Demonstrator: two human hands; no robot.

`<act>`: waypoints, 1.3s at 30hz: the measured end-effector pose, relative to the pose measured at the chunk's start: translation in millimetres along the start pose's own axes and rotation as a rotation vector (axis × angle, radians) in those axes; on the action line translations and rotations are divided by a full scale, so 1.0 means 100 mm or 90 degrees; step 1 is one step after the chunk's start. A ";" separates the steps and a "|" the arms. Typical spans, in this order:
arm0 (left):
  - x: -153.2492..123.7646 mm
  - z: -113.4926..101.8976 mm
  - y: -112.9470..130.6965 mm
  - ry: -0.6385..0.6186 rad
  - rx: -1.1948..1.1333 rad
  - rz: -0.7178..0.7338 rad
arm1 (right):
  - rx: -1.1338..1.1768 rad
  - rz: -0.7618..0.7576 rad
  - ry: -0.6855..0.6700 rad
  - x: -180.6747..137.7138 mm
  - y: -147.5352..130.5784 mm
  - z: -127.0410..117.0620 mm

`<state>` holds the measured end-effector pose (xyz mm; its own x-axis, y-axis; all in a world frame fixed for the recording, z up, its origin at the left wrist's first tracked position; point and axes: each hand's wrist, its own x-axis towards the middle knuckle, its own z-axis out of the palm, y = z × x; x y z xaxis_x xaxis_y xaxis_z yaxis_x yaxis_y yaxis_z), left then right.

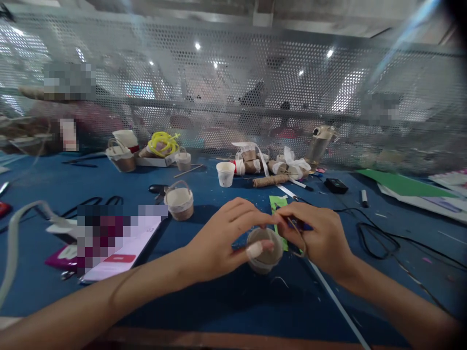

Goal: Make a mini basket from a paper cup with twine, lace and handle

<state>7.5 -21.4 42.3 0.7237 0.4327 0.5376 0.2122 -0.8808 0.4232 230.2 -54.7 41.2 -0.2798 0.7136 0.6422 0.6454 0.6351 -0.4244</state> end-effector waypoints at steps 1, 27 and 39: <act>0.03 0.01 0.01 -0.025 0.030 0.011 | -0.037 -0.032 -0.005 0.04 -0.02 -0.01; -0.03 -0.11 -0.42 -0.055 -0.219 -0.325 | -0.504 -0.087 -0.076 0.31 -0.03 0.11; -0.03 -0.07 -0.41 -0.004 -0.187 -0.312 | -0.497 -0.093 -0.048 0.32 0.01 0.09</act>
<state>-7.8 14.8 27.9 0.5913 0.7748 0.2236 0.3327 -0.4870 0.8076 216.0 -28.6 55.3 -0.4298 0.6750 0.5997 0.9018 0.3538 0.2481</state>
